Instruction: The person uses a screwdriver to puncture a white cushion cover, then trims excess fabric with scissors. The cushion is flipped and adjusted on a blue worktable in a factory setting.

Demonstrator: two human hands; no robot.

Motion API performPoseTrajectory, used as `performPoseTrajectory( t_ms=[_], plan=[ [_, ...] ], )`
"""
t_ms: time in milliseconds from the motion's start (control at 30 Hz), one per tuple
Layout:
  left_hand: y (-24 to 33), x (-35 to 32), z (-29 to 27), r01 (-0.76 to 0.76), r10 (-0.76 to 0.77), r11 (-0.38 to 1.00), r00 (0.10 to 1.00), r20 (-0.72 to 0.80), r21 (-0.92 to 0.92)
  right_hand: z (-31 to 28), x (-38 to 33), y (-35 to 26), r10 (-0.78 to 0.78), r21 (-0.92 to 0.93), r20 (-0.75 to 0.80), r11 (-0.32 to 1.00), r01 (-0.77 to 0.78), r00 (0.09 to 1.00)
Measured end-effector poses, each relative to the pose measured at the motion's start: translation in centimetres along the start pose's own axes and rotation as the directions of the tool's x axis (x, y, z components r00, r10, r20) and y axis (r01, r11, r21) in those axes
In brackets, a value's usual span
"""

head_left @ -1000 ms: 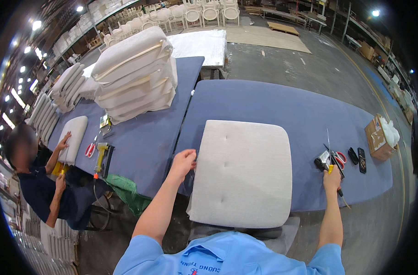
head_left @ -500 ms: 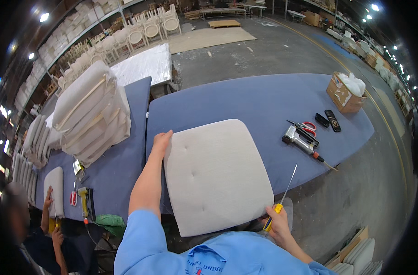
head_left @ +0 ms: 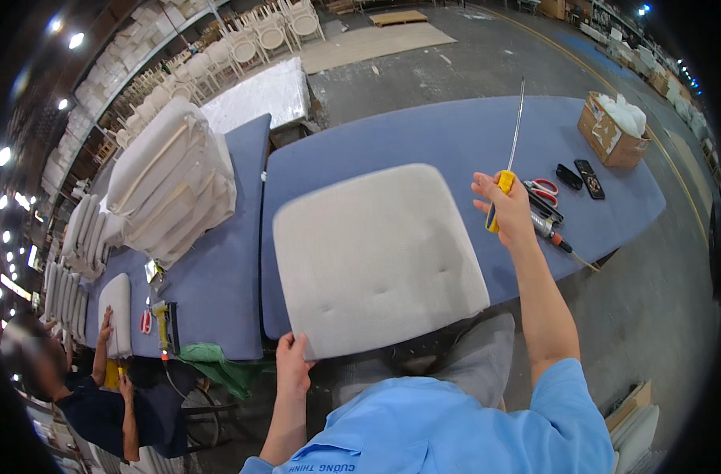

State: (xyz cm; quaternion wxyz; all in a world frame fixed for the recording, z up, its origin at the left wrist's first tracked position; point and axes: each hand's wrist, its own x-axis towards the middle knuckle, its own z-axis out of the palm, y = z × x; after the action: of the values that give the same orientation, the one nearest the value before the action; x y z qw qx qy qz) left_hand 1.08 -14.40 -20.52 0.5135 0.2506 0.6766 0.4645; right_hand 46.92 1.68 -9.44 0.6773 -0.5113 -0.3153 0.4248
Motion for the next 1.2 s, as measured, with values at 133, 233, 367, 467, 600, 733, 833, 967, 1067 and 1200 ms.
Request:
performPoseTrajectory(
  t_ms=[133,233,367,467,600,733,833,967,1067,1200],
  plan=[
    [-0.6,-1.8,0.0,0.121,-0.119,0.993,0.962,0.244,0.006,-7.8,-4.7,2.8,-0.100,-0.517,0.121,0.843,0.148,0.988],
    [-0.5,-2.4,0.5,0.131,-0.125,0.991,0.970,0.208,-0.017,-10.2,-10.7,6.4,0.104,-0.599,0.018,0.798,-0.073,0.994],
    [0.3,-3.3,2.1,0.073,-0.056,0.995,0.974,0.219,-0.073,-9.7,-11.0,8.4,0.048,-0.424,-0.036,0.904,-0.059,0.998],
    [0.5,-5.1,4.5,-0.037,0.085,0.988,0.939,0.334,-0.147,-9.6,-7.1,7.3,-0.048,-0.445,-0.101,0.896,-0.002,0.994],
    [-1.3,-3.8,5.6,-0.188,-0.024,0.874,0.905,0.425,0.448,-7.8,-6.5,6.6,-0.267,-0.673,0.043,0.704,0.226,0.963],
    [-2.6,-4.7,4.4,-0.249,0.149,0.930,0.928,0.340,0.272,-6.9,-13.0,6.1,0.077,-0.760,0.199,0.642,0.104,0.977],
    [-1.5,-5.2,4.6,-0.370,0.229,0.858,0.896,0.379,0.357,-6.5,-19.5,6.1,0.308,-0.750,0.371,0.656,0.087,0.876],
    [2.7,-5.0,3.9,-0.426,0.054,0.604,0.865,0.499,0.673,-6.1,-25.1,5.5,0.416,-0.720,0.481,0.690,0.077,0.771],
    [0.9,-3.9,4.2,-0.672,0.474,0.342,0.727,0.497,0.657,-5.2,-25.6,4.1,0.534,-0.769,0.471,0.639,0.029,0.702],
    [1.2,-2.5,6.7,-0.765,0.622,0.165,0.570,0.537,0.622,-4.4,-25.9,3.2,0.587,-0.806,0.403,0.591,-0.032,0.703]
  ],
)
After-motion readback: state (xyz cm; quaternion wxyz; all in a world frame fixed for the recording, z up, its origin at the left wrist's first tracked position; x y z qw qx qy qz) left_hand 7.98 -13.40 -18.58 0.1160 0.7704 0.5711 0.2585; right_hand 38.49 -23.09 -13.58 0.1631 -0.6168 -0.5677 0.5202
